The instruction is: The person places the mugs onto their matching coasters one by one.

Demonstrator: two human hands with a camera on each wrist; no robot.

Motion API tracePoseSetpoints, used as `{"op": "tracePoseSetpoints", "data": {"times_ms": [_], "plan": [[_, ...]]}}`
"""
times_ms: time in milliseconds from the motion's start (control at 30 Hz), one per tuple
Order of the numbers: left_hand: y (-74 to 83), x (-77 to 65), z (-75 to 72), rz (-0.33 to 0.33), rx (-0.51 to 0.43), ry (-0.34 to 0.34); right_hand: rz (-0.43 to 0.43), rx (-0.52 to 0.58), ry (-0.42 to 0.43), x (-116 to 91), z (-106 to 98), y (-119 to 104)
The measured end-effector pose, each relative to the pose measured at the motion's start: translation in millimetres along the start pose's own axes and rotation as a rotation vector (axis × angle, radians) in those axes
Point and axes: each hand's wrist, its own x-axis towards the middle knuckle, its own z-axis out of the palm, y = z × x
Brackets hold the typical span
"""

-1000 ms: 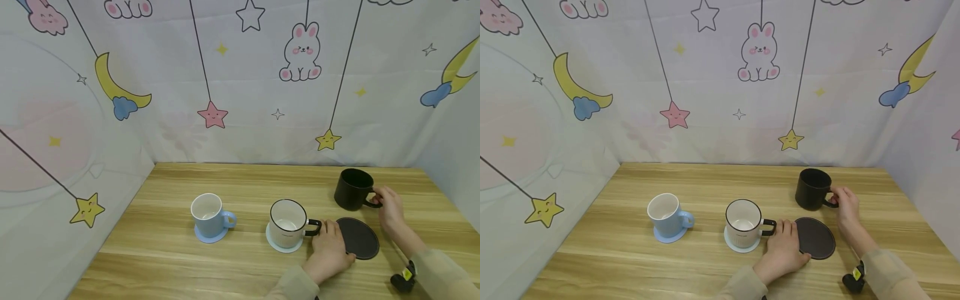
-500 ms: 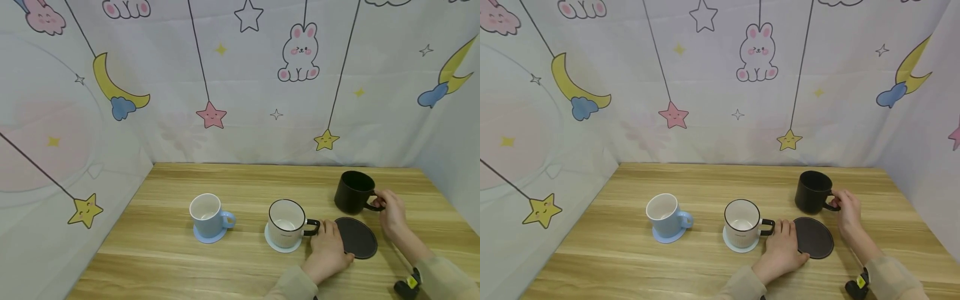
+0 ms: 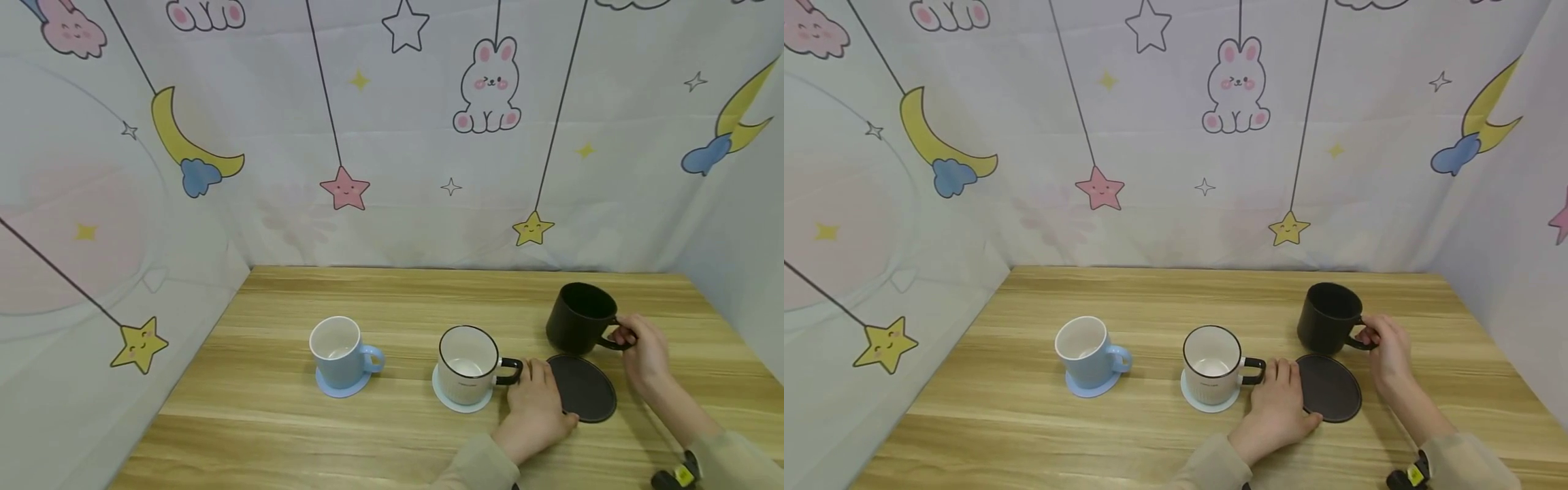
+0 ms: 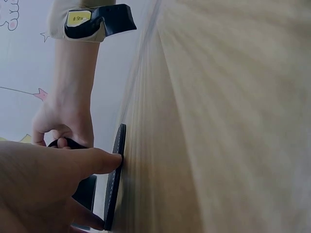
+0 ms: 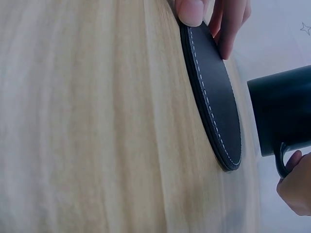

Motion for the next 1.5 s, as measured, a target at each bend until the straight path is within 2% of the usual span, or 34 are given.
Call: {"op": "tracePoseSetpoints", "data": {"times_ms": [200,467,700,1067,1500], "plan": [[0.0,-0.5,1.0,0.001,0.001,0.016,-0.010,0.030,-0.027,-3.4,-0.4,-0.7],[-0.1,0.1,-0.2,0.003,0.006,-0.013,-0.003,-0.025,-0.070,-10.8,-3.4,-1.8],[-0.4,-0.6,-1.0,0.009,0.007,-0.008,-0.002,0.029,-0.083,-16.5,-6.5,0.0],[0.1,-0.5,-0.3,0.001,0.023,0.000,-0.009,0.034,-0.130,-27.9,-8.5,-1.0],[-1.1,0.2,-0.5,0.014,0.024,-0.024,0.016,0.020,-0.137,-42.8,-12.8,-3.0]]}}
